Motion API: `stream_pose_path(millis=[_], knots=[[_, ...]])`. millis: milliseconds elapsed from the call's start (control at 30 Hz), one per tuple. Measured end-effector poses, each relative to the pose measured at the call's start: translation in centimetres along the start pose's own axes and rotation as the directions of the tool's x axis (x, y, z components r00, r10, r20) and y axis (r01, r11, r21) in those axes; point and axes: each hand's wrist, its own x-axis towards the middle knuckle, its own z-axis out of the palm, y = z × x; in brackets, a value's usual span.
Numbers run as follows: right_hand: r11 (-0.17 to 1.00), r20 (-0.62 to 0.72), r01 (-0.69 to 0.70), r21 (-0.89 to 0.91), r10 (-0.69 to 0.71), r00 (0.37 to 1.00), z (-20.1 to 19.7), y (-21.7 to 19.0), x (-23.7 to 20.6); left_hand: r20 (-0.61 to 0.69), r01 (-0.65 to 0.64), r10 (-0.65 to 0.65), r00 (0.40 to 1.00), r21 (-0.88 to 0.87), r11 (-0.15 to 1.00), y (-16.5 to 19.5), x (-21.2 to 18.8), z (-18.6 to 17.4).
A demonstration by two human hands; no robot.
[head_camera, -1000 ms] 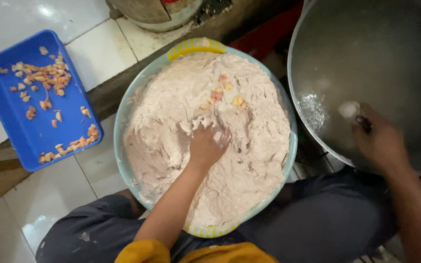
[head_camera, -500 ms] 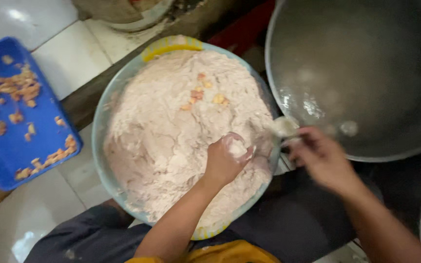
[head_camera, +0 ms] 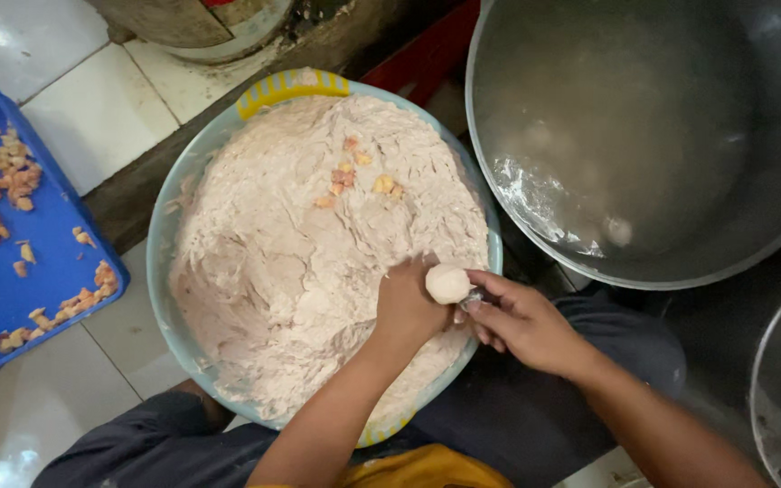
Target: The person sits on the floor beside a large basin of dough, scoops portions with a small cup, shapes each portion into a ball by hand, dips the scoop in a water pot, and drops the finished balls into the pot. Near the end they tilt a blue tray to pour leftover dough pieces into the basin.
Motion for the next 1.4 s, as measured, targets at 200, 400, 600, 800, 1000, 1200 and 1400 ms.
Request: stream_pose_path(millis=[200, 400, 600, 800, 1000, 1200, 1400], knots=[[0.997, -0.14, 0.036, -0.067, -0.045, 0.989, -4.2, -0.9, 0.6, 0.035, 0.051, -0.051, 0.998, -0.012, 0.999, -1.6, -0.1, -1.5], [0.85, -0.65, -0.266, -0.455, -0.113, 0.751, -11.9, -4.0, 2.9, 0.051, -0.164, 0.162, 0.985, 0.033, 0.986, -4.5, 3.0, -3.7], [0.559, -0.575, -0.246, -0.791, -0.545, 0.61, -13.0, -4.2, 3.7, 0.123, -0.317, 0.294, 0.948, 0.259, 0.913, -3.7, 8.7, -3.9], [0.595, -0.565, -0.169, -0.786, -0.579, 0.587, -10.3, -6.3, 4.2, 0.293, -0.047, 0.014, 0.956, 0.105, 0.993, -2.7, 5.3, -3.6], [0.586, -0.5, -0.045, -0.809, -0.647, 0.575, -7.6, -7.2, 3.5, 0.035, -0.069, 0.071, 0.997, -0.051, 0.996, -3.0, 1.8, -2.8], [0.897, -0.63, 0.059, -0.439, -0.353, 0.691, -4.3, -3.5, 0.0, -0.133, -0.063, 0.033, 0.991, -0.229, 0.971, -1.1, -0.6, -2.6], [0.839, -0.172, 0.282, -0.465, -0.398, 0.901, 0.8, -1.4, -2.4, -0.182, -0.099, 0.061, 0.981, -0.206, 0.974, 1.0, -1.2, -3.3]])
